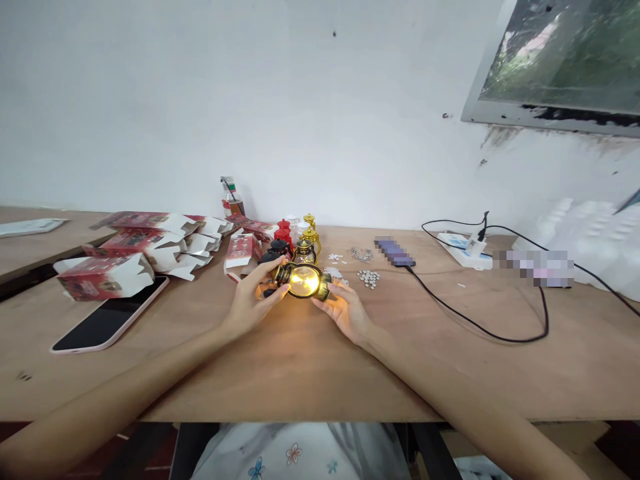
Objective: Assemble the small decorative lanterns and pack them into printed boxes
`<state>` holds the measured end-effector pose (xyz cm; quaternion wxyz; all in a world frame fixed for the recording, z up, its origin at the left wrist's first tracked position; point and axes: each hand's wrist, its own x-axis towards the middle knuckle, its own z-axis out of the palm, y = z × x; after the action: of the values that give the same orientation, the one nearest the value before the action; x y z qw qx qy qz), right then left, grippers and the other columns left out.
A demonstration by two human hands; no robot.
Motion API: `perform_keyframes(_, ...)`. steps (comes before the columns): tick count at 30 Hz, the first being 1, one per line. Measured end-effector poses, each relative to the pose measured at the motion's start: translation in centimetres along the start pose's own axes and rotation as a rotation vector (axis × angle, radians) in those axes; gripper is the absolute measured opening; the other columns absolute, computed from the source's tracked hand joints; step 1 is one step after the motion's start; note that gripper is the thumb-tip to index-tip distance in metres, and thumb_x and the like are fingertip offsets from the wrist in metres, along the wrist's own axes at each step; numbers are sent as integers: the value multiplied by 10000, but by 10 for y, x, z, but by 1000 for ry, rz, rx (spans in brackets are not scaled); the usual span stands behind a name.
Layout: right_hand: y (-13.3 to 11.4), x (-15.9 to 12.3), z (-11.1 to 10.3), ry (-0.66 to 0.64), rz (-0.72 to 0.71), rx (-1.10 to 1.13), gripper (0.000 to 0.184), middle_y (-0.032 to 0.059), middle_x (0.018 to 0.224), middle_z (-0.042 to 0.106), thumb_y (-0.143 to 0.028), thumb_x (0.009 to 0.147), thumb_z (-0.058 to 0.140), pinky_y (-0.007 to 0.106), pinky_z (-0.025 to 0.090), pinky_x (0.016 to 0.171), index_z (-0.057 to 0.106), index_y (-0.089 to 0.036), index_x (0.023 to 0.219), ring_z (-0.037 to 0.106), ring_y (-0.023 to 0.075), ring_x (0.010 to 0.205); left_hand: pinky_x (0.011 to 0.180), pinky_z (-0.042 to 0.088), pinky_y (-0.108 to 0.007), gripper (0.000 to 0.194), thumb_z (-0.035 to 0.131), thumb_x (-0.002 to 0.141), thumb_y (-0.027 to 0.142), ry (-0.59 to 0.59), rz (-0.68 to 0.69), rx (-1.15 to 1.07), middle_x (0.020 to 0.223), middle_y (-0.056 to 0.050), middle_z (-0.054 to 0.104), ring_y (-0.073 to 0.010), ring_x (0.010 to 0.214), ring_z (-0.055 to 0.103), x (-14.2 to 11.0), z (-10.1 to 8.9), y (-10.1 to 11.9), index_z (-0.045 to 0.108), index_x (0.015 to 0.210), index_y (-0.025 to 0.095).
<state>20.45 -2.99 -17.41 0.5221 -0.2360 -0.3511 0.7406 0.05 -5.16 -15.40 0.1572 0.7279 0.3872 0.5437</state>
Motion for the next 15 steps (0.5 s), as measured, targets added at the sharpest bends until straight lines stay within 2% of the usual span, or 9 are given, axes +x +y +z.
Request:
perform_keyframes(5,0,0,2,4,-13,1,231,-10,976,662,-217,670,736,260,578,775,604,-207,860,629,128,903,799,557,-283,484,600,832,297,-10,-8,-16,1308,-107,538,-223,1157,554,0,0,-1,492,1297,219)
perform_keyframes(9,-1,-1,2,-25,-56,-69,259,-11,997,651,-245,681,730,267,568,764,585,-223,895,628,126,880,773,559,-298,430,609,815,298,-5,-25,24,1228,-107,581,-214,1063,604,-1,0,2,522,1222,194)
perform_keyframes(12,1,-2,-1,-53,-188,-206,263,-26,935,626,-312,712,720,283,559,700,554,-250,905,616,123,783,775,557,-313,454,654,768,307,-24,-35,82,1165,-102,616,-218,1018,624,-2,1,6,515,1181,178)
perform_keyframes(15,-2,-3,-2,-139,-377,-478,297,-18,975,599,-352,728,726,268,527,684,548,-266,950,592,128,813,879,524,-347,573,720,703,328,-184,-47,114,1162,-83,639,-228,1050,621,-3,3,8,489,1210,195)
